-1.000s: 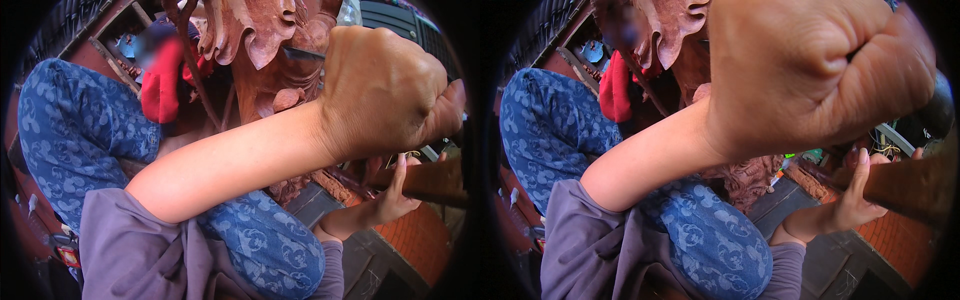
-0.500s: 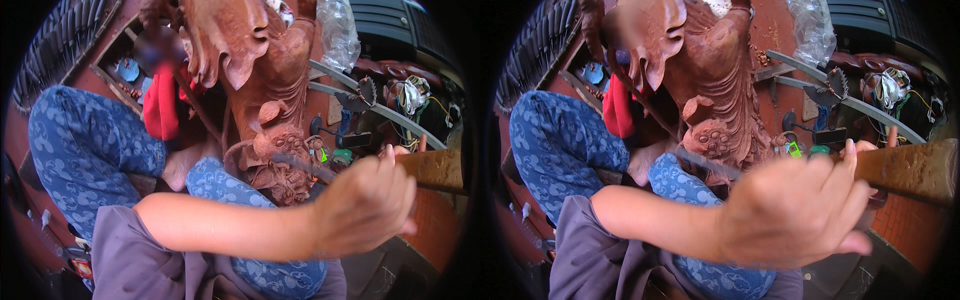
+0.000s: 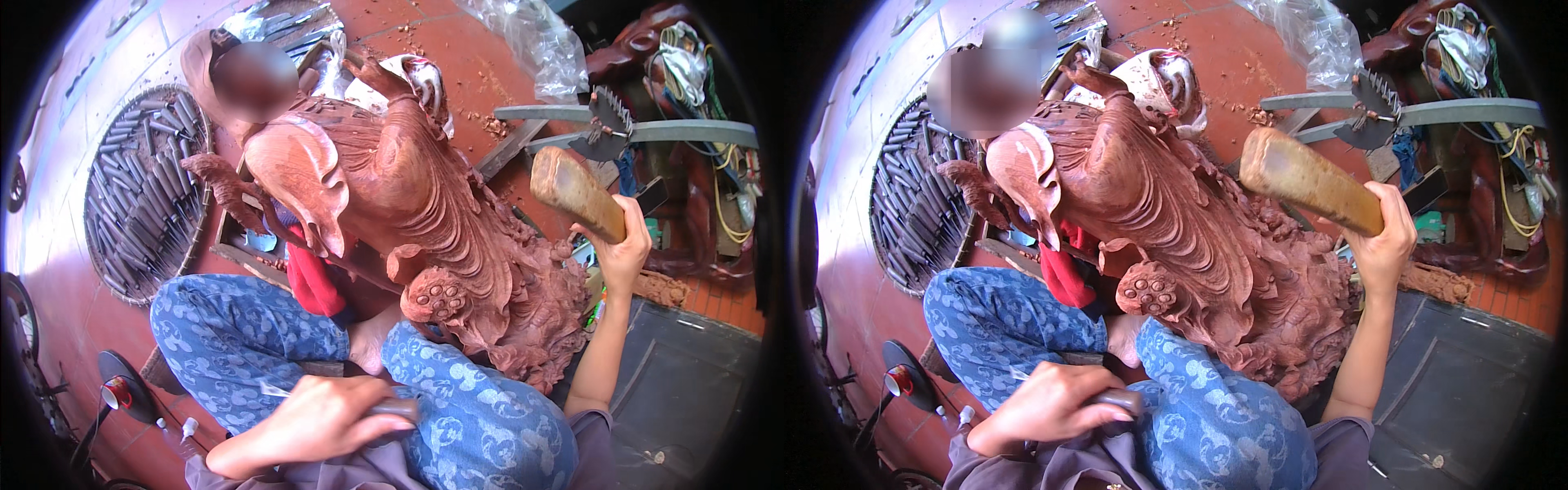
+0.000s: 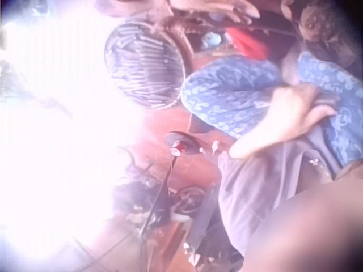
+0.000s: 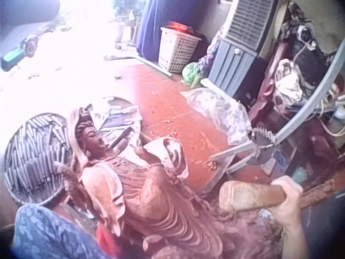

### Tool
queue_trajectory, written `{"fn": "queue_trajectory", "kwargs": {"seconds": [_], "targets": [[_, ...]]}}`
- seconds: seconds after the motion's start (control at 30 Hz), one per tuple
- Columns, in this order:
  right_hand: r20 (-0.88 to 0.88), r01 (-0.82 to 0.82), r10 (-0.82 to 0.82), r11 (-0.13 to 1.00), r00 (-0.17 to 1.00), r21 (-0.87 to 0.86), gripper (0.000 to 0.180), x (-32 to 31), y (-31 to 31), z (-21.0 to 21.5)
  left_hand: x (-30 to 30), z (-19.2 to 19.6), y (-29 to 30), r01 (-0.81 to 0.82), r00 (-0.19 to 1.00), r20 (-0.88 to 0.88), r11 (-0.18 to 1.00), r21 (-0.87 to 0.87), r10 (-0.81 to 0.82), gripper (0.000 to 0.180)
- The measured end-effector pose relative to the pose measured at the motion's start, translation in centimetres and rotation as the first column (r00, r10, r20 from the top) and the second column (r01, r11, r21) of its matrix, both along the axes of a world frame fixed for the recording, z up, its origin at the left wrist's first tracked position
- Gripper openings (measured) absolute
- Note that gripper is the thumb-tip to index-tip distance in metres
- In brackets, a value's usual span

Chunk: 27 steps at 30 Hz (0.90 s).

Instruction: The person carves a wooden sculpture using a rotary tool, focusing on the torso and back areas. They adjust the tool and reposition the sculpture to access different sections while sitting on the floor.

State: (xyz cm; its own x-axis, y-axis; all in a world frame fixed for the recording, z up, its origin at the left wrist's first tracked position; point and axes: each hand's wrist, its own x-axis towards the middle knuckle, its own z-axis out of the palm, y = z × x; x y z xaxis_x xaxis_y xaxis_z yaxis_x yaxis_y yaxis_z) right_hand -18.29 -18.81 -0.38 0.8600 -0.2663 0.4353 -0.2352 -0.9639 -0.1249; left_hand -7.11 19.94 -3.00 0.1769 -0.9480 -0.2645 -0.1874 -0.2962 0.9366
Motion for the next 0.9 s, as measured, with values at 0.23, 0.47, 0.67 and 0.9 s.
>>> {"fn": "queue_trajectory", "kwargs": {"seconds": [0.23,0.47,0.67,0.9], "targets": [[0.007,0.140,-0.142,0.986,0.990,0.093,0.056,-0.7,-1.1,-2.9,1.7,0.1,1.8,0.008,0.985,0.169,0.977,0.214,-0.045,0.040],[-0.046,0.108,-0.104,0.989,0.994,0.099,0.052,-0.8,-2.9,-4.1,1.1,-2.2,0.8,-0.119,0.934,0.358,0.930,0.348,-0.014,0.041],[-0.226,-0.021,0.018,1.000,0.974,-0.011,0.060,1.8,-8.9,-6.6,0.2,-3.2,0.1,-0.111,0.943,0.332,0.924,0.367,-0.019,0.038],[-0.606,0.085,0.063,0.973,0.793,0.213,0.047,7.1,-12.4,-13.5,1.1,-2.8,-0.6,-0.136,0.930,0.368,0.932,0.335,0.003,0.036]]}}
